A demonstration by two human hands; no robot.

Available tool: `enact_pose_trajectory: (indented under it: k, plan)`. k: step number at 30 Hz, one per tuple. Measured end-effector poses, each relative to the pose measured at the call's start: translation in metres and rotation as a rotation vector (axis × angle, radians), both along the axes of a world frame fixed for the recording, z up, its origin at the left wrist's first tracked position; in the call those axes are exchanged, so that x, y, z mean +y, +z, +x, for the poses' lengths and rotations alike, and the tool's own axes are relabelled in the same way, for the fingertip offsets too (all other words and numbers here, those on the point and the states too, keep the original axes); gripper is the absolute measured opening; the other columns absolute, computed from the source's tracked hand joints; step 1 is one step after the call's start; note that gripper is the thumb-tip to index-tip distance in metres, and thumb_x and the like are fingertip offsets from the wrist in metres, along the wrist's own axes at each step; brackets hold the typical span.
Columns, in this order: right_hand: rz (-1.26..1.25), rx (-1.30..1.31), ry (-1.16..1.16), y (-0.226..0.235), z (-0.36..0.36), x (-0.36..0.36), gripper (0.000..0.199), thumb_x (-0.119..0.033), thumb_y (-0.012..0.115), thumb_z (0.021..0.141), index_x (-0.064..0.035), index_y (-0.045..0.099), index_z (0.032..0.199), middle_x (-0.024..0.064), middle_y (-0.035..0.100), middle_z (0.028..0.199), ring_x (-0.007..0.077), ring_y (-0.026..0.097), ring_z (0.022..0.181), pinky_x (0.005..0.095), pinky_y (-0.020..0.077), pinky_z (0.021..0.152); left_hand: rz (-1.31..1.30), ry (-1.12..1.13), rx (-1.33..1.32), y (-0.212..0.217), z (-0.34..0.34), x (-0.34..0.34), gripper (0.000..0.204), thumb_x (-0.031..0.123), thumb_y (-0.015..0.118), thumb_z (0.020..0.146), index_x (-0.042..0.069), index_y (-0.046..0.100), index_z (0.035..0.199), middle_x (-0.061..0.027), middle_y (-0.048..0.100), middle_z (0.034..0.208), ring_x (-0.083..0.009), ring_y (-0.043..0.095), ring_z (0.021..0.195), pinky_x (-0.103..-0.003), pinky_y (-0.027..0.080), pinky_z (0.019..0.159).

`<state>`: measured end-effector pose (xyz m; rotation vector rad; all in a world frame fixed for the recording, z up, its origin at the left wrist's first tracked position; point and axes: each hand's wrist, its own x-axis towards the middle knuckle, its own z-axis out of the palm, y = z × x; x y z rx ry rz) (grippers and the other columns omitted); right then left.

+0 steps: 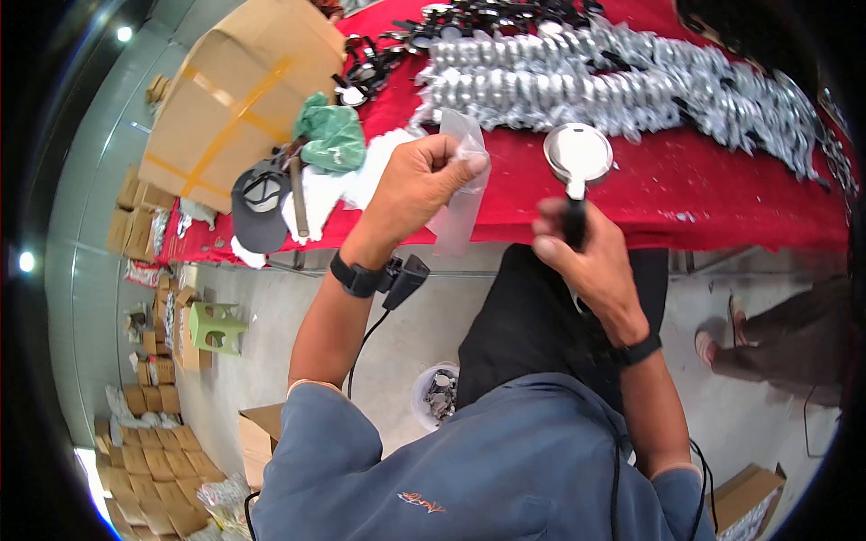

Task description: Packing small circular industrial parts into plastic bags and organizing them on a workbench.

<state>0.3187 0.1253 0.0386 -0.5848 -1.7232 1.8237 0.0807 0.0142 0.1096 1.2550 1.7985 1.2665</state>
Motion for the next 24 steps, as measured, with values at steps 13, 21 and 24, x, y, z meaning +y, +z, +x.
enact_pose_trajectory:
  k: [13,21,24]
  plan:
    - [-0.147,0.083,-0.332,-0.029,0.009,0.021,0.027,-0.006,0.074,0.096,0.0034,0.071,0.12,0.0037,0.071,0.099,0.0088,0.064,0.083,0.027,0.0537,0.075,-0.153,-0.138,-0.032,-0.025,0.05,0.014,0.025,0.022,0.075,0.103,0.0,0.065,0.094,-0.0037,0.07,0.081,-0.0088,0.068,0.071,-0.027,0.058,0.065]
    - [0.181,-0.029,-0.518,-0.042,0.023,0.027,0.022,-0.006,0.072,0.094,0.0029,0.073,0.114,0.0071,0.071,0.091,0.0149,0.066,0.077,0.0328,0.0546,0.073,0.063,0.104,-0.028,-0.04,0.082,0.031,0.014,0.011,0.073,0.102,0.0,0.064,0.099,-0.0035,0.069,0.08,-0.009,0.069,0.071,-0.024,0.057,0.063]
    - [0.449,-0.148,-0.542,-0.043,0.035,0.028,0.016,-0.007,0.073,0.093,0.0018,0.074,0.107,0.0102,0.07,0.086,0.0176,0.066,0.073,0.0337,0.0529,0.07,0.072,0.096,0.128,-0.049,0.08,0.044,0.012,0.01,0.073,0.101,0.0,0.066,0.1,-0.003,0.07,0.08,-0.0086,0.067,0.07,-0.025,0.055,0.063]
